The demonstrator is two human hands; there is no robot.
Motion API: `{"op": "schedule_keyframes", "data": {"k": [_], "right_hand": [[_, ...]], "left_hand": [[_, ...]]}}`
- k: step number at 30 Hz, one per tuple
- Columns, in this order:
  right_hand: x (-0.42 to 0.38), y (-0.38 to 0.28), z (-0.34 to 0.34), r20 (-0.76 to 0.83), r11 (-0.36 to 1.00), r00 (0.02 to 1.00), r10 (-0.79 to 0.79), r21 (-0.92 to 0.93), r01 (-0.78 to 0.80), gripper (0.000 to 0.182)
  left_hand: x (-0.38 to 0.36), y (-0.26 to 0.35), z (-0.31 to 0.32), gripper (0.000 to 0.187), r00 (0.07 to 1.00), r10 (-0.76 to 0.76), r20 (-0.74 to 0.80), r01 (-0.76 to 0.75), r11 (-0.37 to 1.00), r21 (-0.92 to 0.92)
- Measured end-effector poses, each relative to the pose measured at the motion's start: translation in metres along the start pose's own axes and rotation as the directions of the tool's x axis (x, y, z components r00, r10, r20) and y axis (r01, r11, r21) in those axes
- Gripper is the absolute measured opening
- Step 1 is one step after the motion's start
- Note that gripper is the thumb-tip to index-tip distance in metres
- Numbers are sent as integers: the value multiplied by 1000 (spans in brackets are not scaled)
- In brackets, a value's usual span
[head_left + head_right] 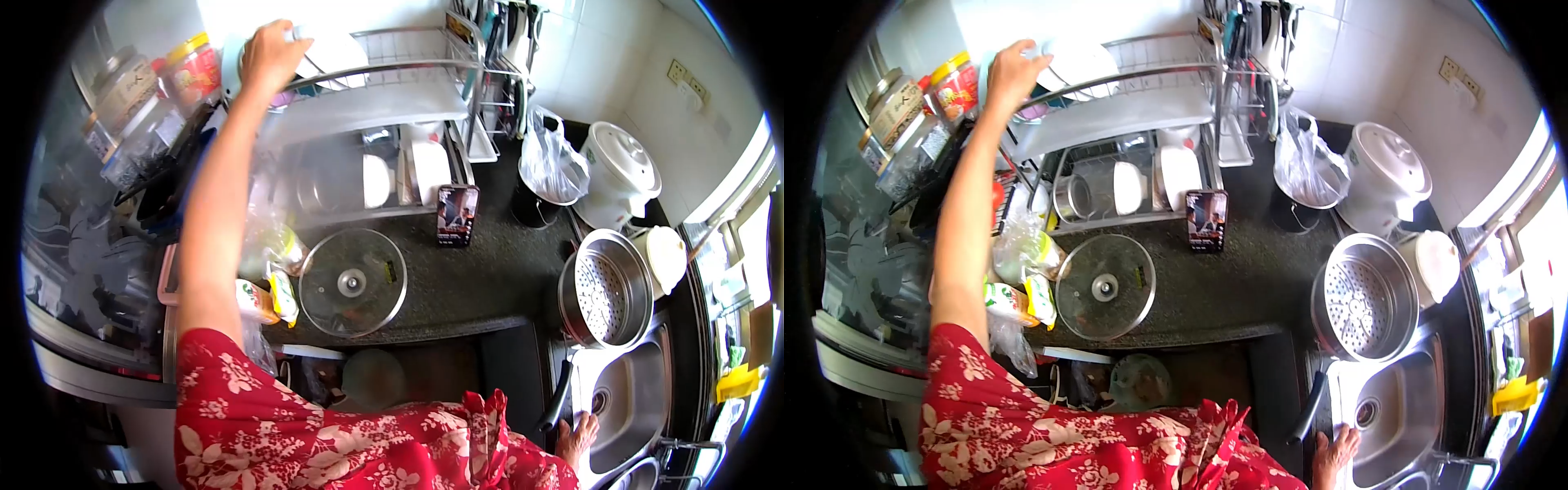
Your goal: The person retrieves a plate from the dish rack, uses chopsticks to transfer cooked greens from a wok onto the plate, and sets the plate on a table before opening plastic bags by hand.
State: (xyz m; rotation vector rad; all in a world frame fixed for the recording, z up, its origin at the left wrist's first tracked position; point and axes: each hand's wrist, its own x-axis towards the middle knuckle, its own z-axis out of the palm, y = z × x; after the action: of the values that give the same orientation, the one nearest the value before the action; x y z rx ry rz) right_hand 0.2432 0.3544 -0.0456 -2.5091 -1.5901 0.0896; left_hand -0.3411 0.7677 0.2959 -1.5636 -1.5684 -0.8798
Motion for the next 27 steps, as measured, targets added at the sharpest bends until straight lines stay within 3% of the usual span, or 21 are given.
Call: {"op": "schedule_keyframes", "data": {"k": [1,2,3,6,10,12,16,22,25,27], "right_hand": [[-1,-3,-2,-5,1000,1000,2,-12,-2,55],[-1,-5,-3,-10,1000,1000,4,-20,-4,55],[0,-6,-5,46,1000,999,29,-4,-29,57],[-1,-3,-1,43,999,998,50,-21,-50,61],[-2,-6,-1,65,998,996,60,-24,-58,65],[-2,-9,-3,92,994,990,103,-41,-99,65],[-4,-3,5,58,994,994,90,-64,-86,64],[-3,-6,2,67,992,991,115,-57,-111,65],[-3,-6,4,47,993,993,108,-50,-106,66],[-4,-8,2,46,993,993,113,-44,-111,66]], "left_hand": [[10,3,4,47,1000,0,9,0,1000,-8],[22,9,9,49,962,-138,236,138,990,20],[28,12,11,50,857,-274,437,265,961,84],[38,22,21,48,821,-288,493,247,958,148],[47,22,37,48,885,-229,405,140,961,239],[51,31,33,51,843,-344,414,254,933,257],[59,15,55,52,888,-290,358,197,941,275],[65,32,60,50,854,-363,372,286,926,248],[65,19,78,49,914,-269,303,225,959,174],[65,24,76,43,910,-343,233,324,939,115]]}}
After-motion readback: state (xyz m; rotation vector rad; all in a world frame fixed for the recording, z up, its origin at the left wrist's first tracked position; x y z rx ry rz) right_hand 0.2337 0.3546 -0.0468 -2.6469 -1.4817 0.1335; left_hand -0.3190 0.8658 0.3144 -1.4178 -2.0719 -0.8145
